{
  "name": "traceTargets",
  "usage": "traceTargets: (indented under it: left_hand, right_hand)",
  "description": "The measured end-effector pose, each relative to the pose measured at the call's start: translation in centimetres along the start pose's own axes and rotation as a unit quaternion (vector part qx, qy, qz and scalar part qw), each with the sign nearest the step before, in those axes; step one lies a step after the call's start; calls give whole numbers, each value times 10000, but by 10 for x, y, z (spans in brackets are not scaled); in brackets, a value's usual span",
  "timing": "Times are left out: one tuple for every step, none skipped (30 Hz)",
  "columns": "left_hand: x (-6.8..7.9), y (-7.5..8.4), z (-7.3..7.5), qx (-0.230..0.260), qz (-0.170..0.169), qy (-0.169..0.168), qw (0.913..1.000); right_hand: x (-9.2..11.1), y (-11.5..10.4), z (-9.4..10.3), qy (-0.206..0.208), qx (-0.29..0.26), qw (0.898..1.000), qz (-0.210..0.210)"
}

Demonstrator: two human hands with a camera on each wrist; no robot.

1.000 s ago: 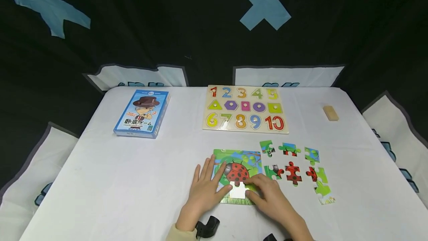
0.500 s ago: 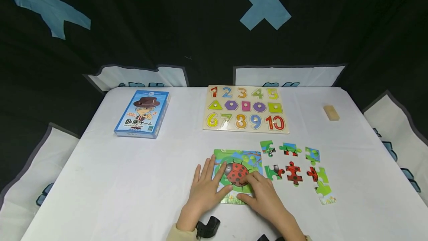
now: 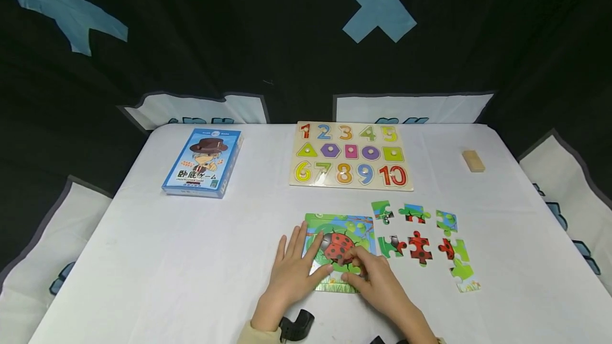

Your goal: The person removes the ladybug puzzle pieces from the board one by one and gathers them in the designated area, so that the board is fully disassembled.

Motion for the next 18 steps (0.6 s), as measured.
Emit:
traceTargets:
  left_hand:
    - [0,0,0,3,-24,15,10000]
    - [0,0,0,7,-36,21,10000]
    - [0,1,0,14,-51,30,10000]
    - [-1,1,0,18,-65,41,10000]
    - [-1,1,0,25,-78,49,10000]
    - [-1,1,0,25,-75,48,10000]
    - [-1,1,0,25,-82,61,9999]
    - [-1,1,0,7,-69,63,10000]
    - [-1,1,0,-1,-69,72,10000]
    - [-2,0,0,-6,-80,84,9999]
    - [-2,0,0,-14,-79,89,9999]
    - [-2,0,0,-26,-73,89,9999]
    - [-2,0,0,-37,-73,89,9999]
    - [-1,0,0,-36,-77,82,9999]
    - [-1,-1,0,-17,-79,66,9999]
    - [-1,-1,0,-14,-69,46,10000]
    - [-1,-1,0,-7,-48,27,10000]
    - [-1,-1,-1,18,-37,8,10000]
  right_hand:
    - [0,0,0,-1,-96,10000,1]
    - [0,0,1,-16,-194,9998,-13]
    - [1,1,2,-17,-300,9995,-39]
    - [1,1,3,-19,-391,9992,-77]
    - [1,2,3,-33,-471,9988,-140]
    - [1,3,5,-31,-527,9984,-214]
    - [2,4,6,-25,-574,9979,-286]
    - [2,6,8,-9,-606,9975,-356]
    - [2,8,9,22,-645,9969,-444]
    - [2,10,11,39,-695,9961,-534]
    - [3,13,13,71,-746,9951,-640]
    - [3,16,15,116,-803,9939,-747]
    - [5,19,18,163,-879,9923,-861]
    - [6,23,20,218,-962,9902,-992]
    - [8,27,23,280,-1044,9877,-1132]
    - [10,31,26,356,-1083,9858,-1231]
    - [13,36,29,440,-1098,9838,-1343]
    - [15,40,32,511,-1094,9825,-1417]
Point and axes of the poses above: each hand's wrist, its own x-axis away from the middle knuckle, its own z-axis out of the back of the hand, y = z × x, the point moved 4 cm from there along -x, towards the middle knuckle, and after that the axes turned 12 degrees about x, right-handed, at the moved point
